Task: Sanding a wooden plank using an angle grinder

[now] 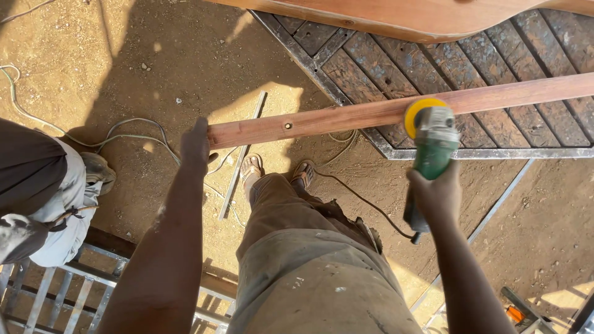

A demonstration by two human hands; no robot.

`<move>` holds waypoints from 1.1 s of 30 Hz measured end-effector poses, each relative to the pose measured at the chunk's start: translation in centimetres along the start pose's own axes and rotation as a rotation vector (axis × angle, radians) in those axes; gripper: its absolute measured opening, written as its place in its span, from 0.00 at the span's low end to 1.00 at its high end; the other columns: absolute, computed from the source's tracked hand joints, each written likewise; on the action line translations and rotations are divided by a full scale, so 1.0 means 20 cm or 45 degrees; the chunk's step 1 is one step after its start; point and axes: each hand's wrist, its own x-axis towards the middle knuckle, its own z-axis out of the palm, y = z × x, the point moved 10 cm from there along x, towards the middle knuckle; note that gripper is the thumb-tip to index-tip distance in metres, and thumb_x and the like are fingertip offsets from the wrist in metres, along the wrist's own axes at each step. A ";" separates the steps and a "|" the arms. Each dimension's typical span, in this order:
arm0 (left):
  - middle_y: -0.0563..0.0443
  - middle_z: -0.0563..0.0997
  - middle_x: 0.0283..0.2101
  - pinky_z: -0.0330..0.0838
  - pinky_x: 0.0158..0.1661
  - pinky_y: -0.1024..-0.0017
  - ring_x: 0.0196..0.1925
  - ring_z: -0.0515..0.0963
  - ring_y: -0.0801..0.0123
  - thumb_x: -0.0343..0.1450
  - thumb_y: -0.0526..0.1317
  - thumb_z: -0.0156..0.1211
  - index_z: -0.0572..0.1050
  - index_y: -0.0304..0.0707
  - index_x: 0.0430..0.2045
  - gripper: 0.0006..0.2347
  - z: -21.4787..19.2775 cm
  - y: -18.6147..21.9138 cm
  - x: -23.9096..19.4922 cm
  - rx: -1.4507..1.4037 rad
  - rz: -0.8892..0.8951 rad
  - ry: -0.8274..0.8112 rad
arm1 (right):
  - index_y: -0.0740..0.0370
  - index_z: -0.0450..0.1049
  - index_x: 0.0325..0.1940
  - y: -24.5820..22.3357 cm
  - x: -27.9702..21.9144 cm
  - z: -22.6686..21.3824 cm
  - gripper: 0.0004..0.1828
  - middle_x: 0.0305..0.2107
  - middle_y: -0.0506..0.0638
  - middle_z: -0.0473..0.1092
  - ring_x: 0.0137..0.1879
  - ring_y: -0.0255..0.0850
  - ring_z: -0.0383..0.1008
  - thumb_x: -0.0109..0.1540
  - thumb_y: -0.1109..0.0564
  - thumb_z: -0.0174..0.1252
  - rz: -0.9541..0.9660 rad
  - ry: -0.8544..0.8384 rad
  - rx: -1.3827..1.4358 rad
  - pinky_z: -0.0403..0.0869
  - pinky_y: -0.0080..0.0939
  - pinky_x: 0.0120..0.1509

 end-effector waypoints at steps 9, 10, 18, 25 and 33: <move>0.34 0.73 0.53 0.80 0.47 0.42 0.60 0.75 0.41 0.65 0.58 0.60 0.73 0.36 0.52 0.28 -0.01 0.00 0.01 0.001 0.008 0.047 | 0.60 0.56 0.63 -0.08 -0.06 0.07 0.38 0.48 0.78 0.68 0.57 0.78 0.69 0.57 0.46 0.67 -0.012 -0.003 0.046 0.66 0.78 0.59; 0.34 0.73 0.53 0.80 0.47 0.42 0.60 0.75 0.41 0.65 0.58 0.60 0.73 0.36 0.52 0.28 -0.02 0.00 0.01 0.001 0.006 0.054 | 0.60 0.56 0.63 -0.14 -0.13 0.15 0.38 0.48 0.78 0.68 0.57 0.78 0.69 0.57 0.46 0.67 -0.016 -0.010 0.046 0.66 0.78 0.59; 0.37 0.75 0.51 0.84 0.38 0.46 0.56 0.78 0.43 0.63 0.60 0.60 0.75 0.42 0.51 0.28 -0.02 0.00 0.03 0.141 -0.008 -0.015 | 0.52 0.57 0.65 -0.66 -0.53 0.64 0.40 0.51 0.62 0.72 0.52 0.67 0.78 0.53 0.40 0.61 -0.450 -0.604 -0.376 0.74 0.66 0.58; 0.35 0.69 0.56 0.77 0.50 0.39 0.62 0.71 0.39 0.65 0.58 0.58 0.71 0.38 0.57 0.30 -0.04 0.07 -0.10 0.054 -0.049 -0.080 | 0.63 0.59 0.67 -0.35 -0.40 0.38 0.40 0.49 0.72 0.71 0.54 0.73 0.75 0.55 0.49 0.64 -0.175 -0.314 -0.103 0.71 0.72 0.59; 0.34 0.67 0.60 0.65 0.60 0.34 0.64 0.72 0.36 0.68 0.56 0.54 0.67 0.40 0.60 0.28 0.01 0.12 -0.14 -0.008 -0.129 -0.277 | 0.53 0.57 0.61 -0.08 -0.28 0.18 0.37 0.44 0.71 0.71 0.55 0.72 0.72 0.57 0.40 0.68 0.103 0.041 0.010 0.68 0.71 0.56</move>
